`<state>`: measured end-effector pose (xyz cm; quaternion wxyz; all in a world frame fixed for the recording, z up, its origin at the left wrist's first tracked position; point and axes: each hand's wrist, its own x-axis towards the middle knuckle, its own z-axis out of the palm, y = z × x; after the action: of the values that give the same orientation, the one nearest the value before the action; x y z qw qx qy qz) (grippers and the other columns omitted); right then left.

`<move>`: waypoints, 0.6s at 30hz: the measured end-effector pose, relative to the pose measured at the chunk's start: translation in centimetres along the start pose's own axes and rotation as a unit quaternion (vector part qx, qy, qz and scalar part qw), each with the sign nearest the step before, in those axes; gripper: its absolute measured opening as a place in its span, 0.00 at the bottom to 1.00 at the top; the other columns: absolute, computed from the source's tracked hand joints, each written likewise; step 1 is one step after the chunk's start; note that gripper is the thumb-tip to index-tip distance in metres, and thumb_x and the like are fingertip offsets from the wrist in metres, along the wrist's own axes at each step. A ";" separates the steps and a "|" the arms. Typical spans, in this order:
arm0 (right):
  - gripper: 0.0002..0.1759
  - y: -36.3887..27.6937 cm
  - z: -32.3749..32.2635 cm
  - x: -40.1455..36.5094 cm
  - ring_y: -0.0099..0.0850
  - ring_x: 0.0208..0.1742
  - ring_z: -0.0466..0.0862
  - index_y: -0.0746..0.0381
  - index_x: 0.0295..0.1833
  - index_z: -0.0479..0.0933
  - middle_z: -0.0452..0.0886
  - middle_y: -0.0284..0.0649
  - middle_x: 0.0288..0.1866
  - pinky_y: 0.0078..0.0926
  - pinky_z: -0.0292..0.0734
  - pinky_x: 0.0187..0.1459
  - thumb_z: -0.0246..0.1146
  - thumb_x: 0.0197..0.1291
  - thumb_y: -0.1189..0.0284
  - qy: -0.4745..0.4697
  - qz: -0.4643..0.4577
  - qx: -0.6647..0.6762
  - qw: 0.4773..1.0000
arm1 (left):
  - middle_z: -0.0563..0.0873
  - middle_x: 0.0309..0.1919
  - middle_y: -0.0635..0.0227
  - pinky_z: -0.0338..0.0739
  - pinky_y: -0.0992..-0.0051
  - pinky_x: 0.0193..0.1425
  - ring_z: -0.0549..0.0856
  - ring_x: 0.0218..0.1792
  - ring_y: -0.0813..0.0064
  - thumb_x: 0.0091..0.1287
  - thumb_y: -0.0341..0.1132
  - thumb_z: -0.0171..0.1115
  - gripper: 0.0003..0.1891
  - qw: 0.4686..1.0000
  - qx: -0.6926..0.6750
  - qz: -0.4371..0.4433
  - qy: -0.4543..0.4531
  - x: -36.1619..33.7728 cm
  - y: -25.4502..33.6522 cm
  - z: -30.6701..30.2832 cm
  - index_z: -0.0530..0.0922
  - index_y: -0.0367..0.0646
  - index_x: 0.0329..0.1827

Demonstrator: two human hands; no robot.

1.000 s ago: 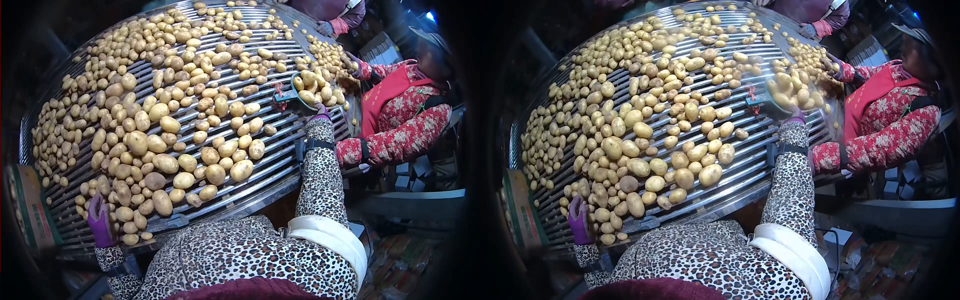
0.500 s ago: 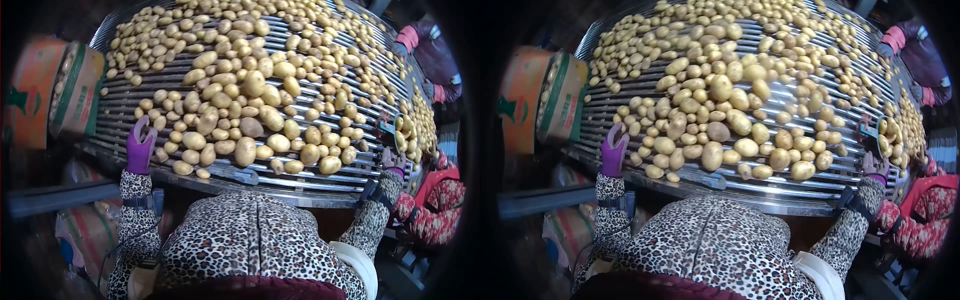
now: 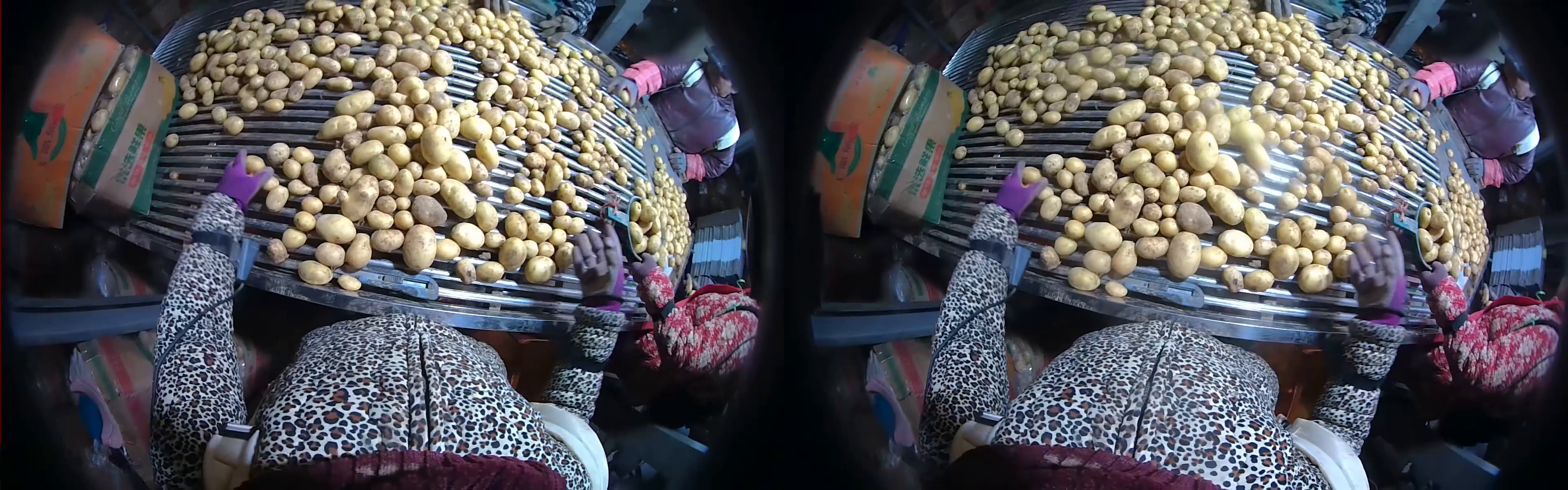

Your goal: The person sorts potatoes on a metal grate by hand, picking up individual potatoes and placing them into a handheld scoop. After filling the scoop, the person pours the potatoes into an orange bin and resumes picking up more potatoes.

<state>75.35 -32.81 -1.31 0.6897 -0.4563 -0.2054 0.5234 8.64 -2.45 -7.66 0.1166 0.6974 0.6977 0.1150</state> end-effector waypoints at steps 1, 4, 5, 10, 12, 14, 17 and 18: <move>0.26 0.5 2.5 -0.9 0.42 0.63 0.76 0.51 0.77 0.53 0.70 0.48 0.69 0.40 0.76 0.60 0.45 0.76 0.64 0.057 0.006 -0.006 0.998 | 0.72 0.63 0.35 0.71 0.55 0.66 0.75 0.63 0.42 0.55 0.58 0.70 0.52 0.999 -0.031 0.013 -0.012 -0.4 2.9 0.1 0.54 0.42 0.77; 0.29 3.6 2.1 -1.8 0.42 0.62 0.78 0.51 0.76 0.54 0.72 0.47 0.67 0.39 0.79 0.56 0.51 0.73 0.62 0.052 0.019 -0.034 0.998 | 0.68 0.66 0.35 0.68 0.47 0.67 0.73 0.64 0.40 0.58 0.58 0.67 0.51 0.998 -0.007 0.034 -0.047 -3.6 9.9 1.4 0.47 0.53 0.79; 0.33 5.5 -1.2 -0.9 0.41 0.61 0.78 0.51 0.75 0.56 0.75 0.45 0.65 0.37 0.79 0.57 0.59 0.68 0.66 0.033 0.029 -0.003 0.999 | 0.66 0.67 0.37 0.66 0.46 0.67 0.72 0.65 0.41 0.58 0.59 0.66 0.51 0.998 0.009 0.037 -0.042 -4.1 10.5 2.0 0.47 0.54 0.79; 0.31 7.5 1.0 -1.3 0.42 0.57 0.82 0.53 0.76 0.56 0.75 0.48 0.64 0.36 0.82 0.54 0.56 0.70 0.68 0.030 -0.009 -0.141 0.990 | 0.64 0.70 0.47 0.65 0.51 0.71 0.67 0.70 0.46 0.60 0.54 0.66 0.43 0.986 -0.038 0.121 -0.109 -6.4 12.7 -0.6 0.58 0.53 0.77; 0.29 6.4 3.5 -1.2 0.42 0.54 0.84 0.54 0.76 0.55 0.75 0.51 0.64 0.35 0.84 0.52 0.52 0.73 0.66 0.059 0.051 -0.014 0.997 | 0.66 0.69 0.47 0.66 0.56 0.71 0.68 0.69 0.48 0.61 0.50 0.67 0.39 0.974 -0.120 0.124 -0.149 -6.8 13.0 -2.2 0.63 0.49 0.74; 0.25 4.6 7.3 -2.1 0.43 0.53 0.84 0.54 0.76 0.55 0.74 0.52 0.64 0.37 0.86 0.47 0.46 0.76 0.64 0.123 0.088 -0.018 0.988 | 0.72 0.65 0.48 0.70 0.64 0.69 0.74 0.66 0.57 0.62 0.40 0.68 0.34 0.947 -0.236 0.182 -0.120 -7.6 11.8 -2.8 0.68 0.38 0.70; 0.24 5.7 6.1 -3.0 0.43 0.50 0.85 0.56 0.75 0.56 0.77 0.51 0.61 0.36 0.85 0.44 0.47 0.76 0.66 0.103 0.084 -0.016 0.991 | 0.75 0.63 0.50 0.71 0.65 0.68 0.76 0.63 0.57 0.62 0.38 0.68 0.32 0.958 -0.222 0.155 -0.095 -10.0 10.5 -3.9 0.70 0.37 0.68; 0.25 6.2 5.1 -3.1 0.42 0.49 0.86 0.57 0.74 0.56 0.78 0.51 0.60 0.36 0.85 0.43 0.49 0.75 0.66 0.083 0.084 0.005 0.993 | 0.76 0.62 0.50 0.72 0.65 0.67 0.77 0.63 0.57 0.62 0.38 0.68 0.31 0.966 -0.198 0.152 -0.071 -10.8 9.8 -4.0 0.70 0.36 0.67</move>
<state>67.01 -33.27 -3.44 0.6600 -0.5105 -0.1053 0.5410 16.61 -13.19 -0.68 0.2830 0.7649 0.5364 0.2170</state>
